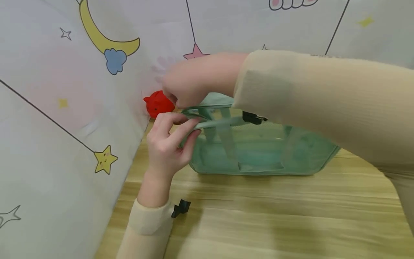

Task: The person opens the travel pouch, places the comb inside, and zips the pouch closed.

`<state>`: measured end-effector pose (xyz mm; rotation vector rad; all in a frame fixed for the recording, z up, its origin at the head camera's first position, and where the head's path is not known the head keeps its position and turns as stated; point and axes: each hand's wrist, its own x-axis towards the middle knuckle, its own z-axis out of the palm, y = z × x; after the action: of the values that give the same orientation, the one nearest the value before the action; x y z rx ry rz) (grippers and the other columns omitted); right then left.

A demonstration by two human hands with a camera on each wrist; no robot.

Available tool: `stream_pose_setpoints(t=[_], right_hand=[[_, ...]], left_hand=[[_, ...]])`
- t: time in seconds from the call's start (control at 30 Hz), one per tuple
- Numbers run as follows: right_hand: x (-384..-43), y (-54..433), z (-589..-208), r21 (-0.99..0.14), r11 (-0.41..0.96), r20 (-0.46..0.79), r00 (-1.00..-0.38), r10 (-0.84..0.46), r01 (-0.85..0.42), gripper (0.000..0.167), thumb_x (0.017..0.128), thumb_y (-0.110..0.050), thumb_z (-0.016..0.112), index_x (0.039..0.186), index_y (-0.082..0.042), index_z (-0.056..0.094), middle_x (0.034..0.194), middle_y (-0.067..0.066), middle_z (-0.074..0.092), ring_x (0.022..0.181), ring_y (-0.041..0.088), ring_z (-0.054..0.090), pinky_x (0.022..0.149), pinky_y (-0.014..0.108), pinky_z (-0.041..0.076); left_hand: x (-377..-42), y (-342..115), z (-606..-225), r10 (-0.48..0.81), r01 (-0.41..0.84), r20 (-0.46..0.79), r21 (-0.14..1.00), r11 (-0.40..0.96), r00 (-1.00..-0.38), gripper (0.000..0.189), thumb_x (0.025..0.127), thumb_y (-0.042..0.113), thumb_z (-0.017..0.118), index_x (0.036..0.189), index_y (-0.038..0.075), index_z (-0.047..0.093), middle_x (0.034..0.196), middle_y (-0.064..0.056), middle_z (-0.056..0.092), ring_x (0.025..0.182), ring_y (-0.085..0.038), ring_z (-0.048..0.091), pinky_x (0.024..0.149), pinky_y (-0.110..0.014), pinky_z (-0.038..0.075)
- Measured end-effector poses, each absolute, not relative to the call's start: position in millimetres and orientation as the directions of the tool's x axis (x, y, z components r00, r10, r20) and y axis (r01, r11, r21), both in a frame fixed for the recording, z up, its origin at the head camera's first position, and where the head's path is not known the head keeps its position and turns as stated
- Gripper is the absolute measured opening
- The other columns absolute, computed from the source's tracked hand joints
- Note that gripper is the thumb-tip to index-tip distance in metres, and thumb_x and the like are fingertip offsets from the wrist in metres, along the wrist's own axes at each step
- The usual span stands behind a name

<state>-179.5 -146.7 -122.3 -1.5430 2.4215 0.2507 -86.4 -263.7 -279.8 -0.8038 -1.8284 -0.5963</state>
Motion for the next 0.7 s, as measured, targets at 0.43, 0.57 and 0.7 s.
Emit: stream_pose_setpoints(t=[0.43, 0.57, 0.7], right_hand=[[-182.8, -167.0, -106.8, 0.137, 0.380, -0.569, -0.387, -0.726, -0.915, 0.024, 0.099, -0.016, 0.050, 0.108, -0.015, 0.072, 0.092, 0.004, 0.067, 0.086, 0.021, 0.058, 0.080, 0.033, 0.048], [-182.3, -165.7, -104.2, 0.163, 0.362, -0.571, -0.387, -0.725, -0.918, 0.024, 0.099, -0.020, 0.057, 0.115, -0.017, 0.074, 0.102, 0.007, 0.070, 0.099, 0.025, 0.059, 0.094, 0.042, 0.047], [-181.4, -166.5, -113.4, 0.206, 0.311, -0.613, -0.370, -0.698, -0.928, 0.023, 0.099, -0.017, 0.054, 0.109, -0.018, 0.074, 0.098, 0.005, 0.060, 0.100, 0.024, 0.053, 0.089, 0.041, 0.042]], left_hand=[[-83.9, -244.0, -268.5, 0.357, 0.747, 0.889, -0.025, 0.664, -0.287, 0.015, 0.093, 0.012, 0.077, 0.106, 0.006, 0.079, 0.091, -0.012, 0.067, 0.081, -0.028, 0.064, 0.076, -0.039, 0.057], [-83.7, -242.3, -265.2, 0.381, 0.769, 0.884, -0.039, 0.638, -0.271, 0.013, 0.093, 0.012, 0.077, 0.104, 0.006, 0.079, 0.091, -0.013, 0.068, 0.080, -0.027, 0.064, 0.076, -0.039, 0.058], [-80.6, -237.9, -265.8, 0.383, 0.785, 0.889, -0.044, 0.618, -0.252, 0.010, 0.091, 0.009, 0.077, 0.100, 0.005, 0.080, 0.091, -0.014, 0.067, 0.081, -0.028, 0.063, 0.074, -0.038, 0.058]])
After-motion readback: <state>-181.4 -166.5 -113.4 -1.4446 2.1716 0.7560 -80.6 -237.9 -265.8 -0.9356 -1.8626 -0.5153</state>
